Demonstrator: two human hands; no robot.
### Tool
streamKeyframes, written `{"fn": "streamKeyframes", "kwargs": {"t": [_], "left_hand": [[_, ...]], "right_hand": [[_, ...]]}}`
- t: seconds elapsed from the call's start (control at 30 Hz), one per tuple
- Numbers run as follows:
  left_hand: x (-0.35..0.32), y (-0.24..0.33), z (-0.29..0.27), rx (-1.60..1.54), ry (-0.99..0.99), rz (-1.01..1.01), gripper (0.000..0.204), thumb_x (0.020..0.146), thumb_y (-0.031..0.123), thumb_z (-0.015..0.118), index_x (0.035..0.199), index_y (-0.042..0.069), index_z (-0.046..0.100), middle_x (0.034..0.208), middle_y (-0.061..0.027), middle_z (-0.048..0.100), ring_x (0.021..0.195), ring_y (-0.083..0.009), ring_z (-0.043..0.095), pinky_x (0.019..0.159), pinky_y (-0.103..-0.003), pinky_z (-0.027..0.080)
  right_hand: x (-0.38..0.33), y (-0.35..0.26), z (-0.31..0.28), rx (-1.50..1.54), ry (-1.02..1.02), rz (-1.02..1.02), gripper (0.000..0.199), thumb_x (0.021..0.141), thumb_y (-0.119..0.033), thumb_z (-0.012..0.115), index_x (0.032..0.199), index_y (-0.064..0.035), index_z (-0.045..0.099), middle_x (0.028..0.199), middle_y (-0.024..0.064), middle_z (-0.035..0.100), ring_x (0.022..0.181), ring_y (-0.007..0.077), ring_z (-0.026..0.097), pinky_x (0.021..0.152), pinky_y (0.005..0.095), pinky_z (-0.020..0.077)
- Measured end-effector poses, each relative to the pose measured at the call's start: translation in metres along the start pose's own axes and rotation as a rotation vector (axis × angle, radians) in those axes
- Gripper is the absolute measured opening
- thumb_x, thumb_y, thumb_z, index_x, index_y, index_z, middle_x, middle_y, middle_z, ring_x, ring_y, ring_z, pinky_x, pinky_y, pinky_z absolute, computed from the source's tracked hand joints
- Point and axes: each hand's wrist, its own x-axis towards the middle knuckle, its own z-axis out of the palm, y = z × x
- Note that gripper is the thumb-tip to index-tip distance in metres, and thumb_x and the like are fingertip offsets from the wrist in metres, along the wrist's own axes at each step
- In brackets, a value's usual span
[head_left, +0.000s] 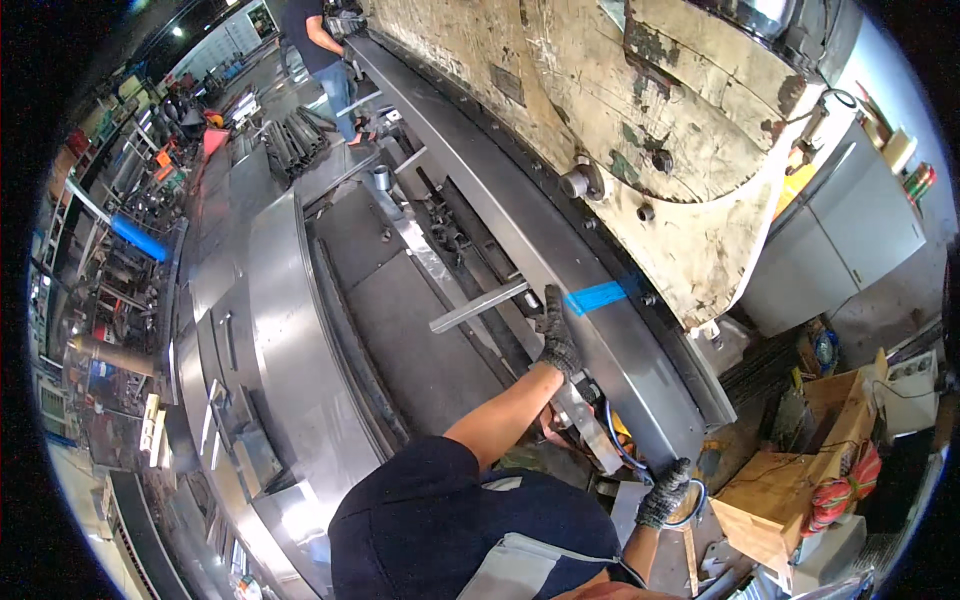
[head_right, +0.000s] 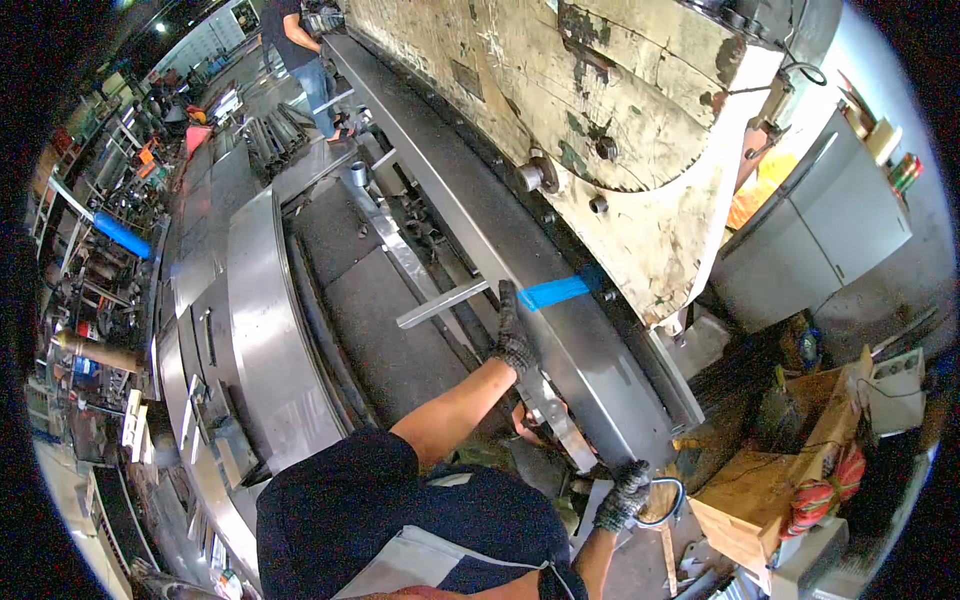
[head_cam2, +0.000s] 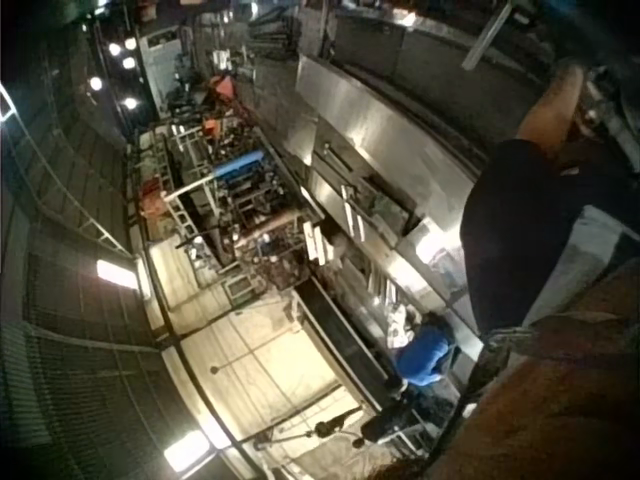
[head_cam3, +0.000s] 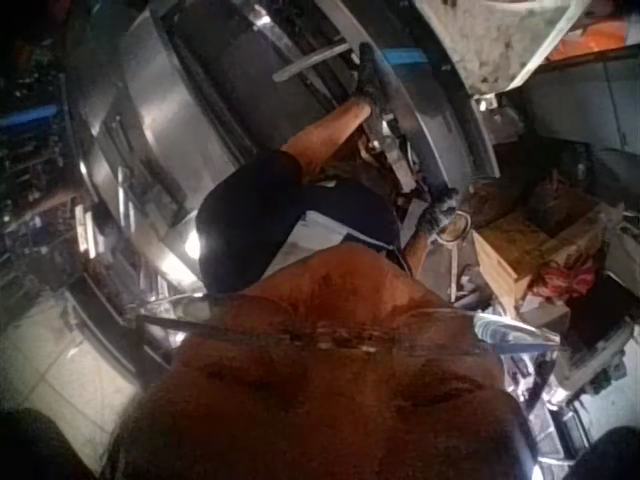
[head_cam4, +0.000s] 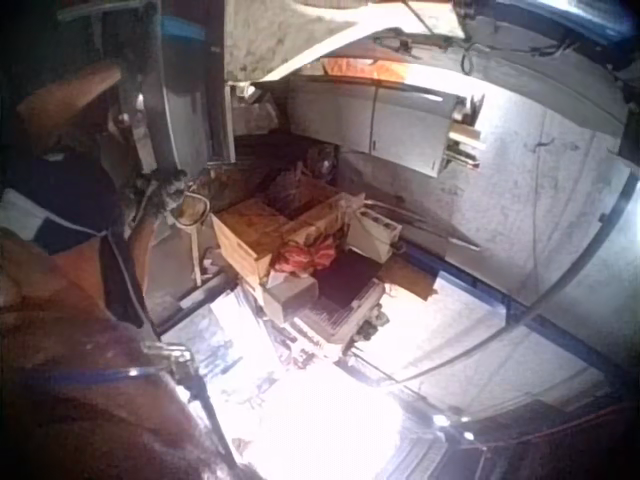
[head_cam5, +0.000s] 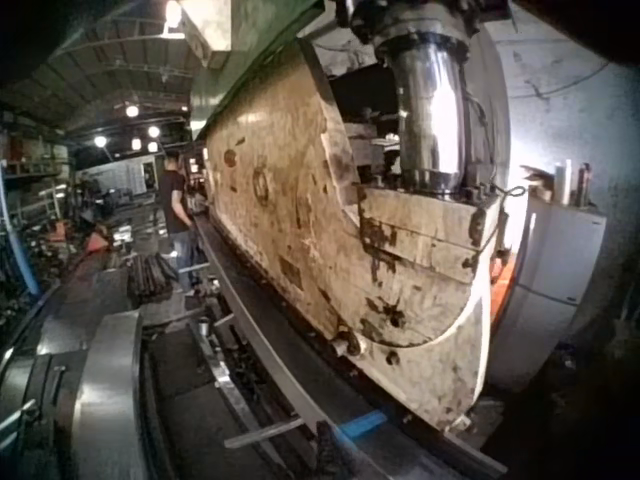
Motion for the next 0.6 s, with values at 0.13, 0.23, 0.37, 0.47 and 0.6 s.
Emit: {"fn": "streamKeyframes", "kwargs": {"t": [0.13, 0.23, 0.37, 0.47, 0.6], "left_hand": [[0.02, 0.001, -0.012, 0.024, 0.055, 0.04, 0.077, 0.071, 0.076, 0.052, 0.118, 0.015, 0.05, 0.116, -0.0078, 0.052, 0.104, -0.0232, 0.048, 0.093, -0.037, 0.039], [0.06, -0.011, -0.045, -0.016, 0.089, 0.073, 0.064, 0.073, 0.074, 0.052, 0.102, 0.016, 0.055, 0.097, -0.0064, 0.055, 0.09, -0.021, 0.05, 0.085, -0.036, 0.042], [0.064, -0.01, -0.044, -0.111, 0.028, -0.04, 0.08, 0.073, 0.07, 0.056, 0.127, 0.014, 0.039, 0.125, -0.0055, 0.042, 0.112, -0.0221, 0.039, 0.099, -0.038, 0.03], [0.073, -0.002, -0.055, -0.11, -0.011, -0.05, 0.094, 0.071, 0.069, 0.059, 0.141, 0.013, 0.03, 0.139, -0.0048, 0.036, 0.122, -0.022, 0.034, 0.106, -0.038, 0.024], [0.057, 0.001, -0.036, -0.035, 0.115, -0.049, 0.091, 0.071, 0.071, 0.058, 0.138, 0.014, 0.034, 0.135, -0.0046, 0.04, 0.119, -0.021, 0.037, 0.103, -0.036, 0.028]], "right_hand": [[0.015, 0.043, -0.009, -0.272, -0.023, -0.134, 0.045, 0.094, -0.038, 0.045, 0.112, 0.0023, 0.055, 0.105, 0.0134, 0.057, 0.088, 0.0234, 0.056, 0.075, 0.0362, 0.0515], [0.016, 0.049, -0.01, -0.186, 0.006, -0.164, 0.051, 0.092, -0.045, 0.048, 0.116, 0.0004, 0.052, 0.11, 0.012, 0.052, 0.091, 0.022, 0.055, 0.065, 0.0376, 0.0586], [0.017, 0.059, -0.011, -0.159, 0.091, -0.188, 0.047, 0.092, -0.046, 0.049, 0.105, -0.0004, 0.053, 0.099, 0.0108, 0.052, 0.086, 0.0198, 0.055, 0.059, 0.0367, 0.0588], [0.022, 0.057, -0.01, -0.097, 0.07, -0.073, 0.046, 0.092, -0.046, 0.048, 0.101, -0.0009, 0.053, 0.095, 0.0104, 0.052, 0.083, 0.0198, 0.054, 0.058, 0.0372, 0.0583], [0.005, 0.004, 0.002, 0.035, 0.073, 0.038, 0.045, 0.092, -0.046, 0.047, 0.094, -0.0022, 0.053, 0.088, 0.0087, 0.05, 0.076, 0.0185, 0.051, 0.054, 0.0353, 0.0546]]}}
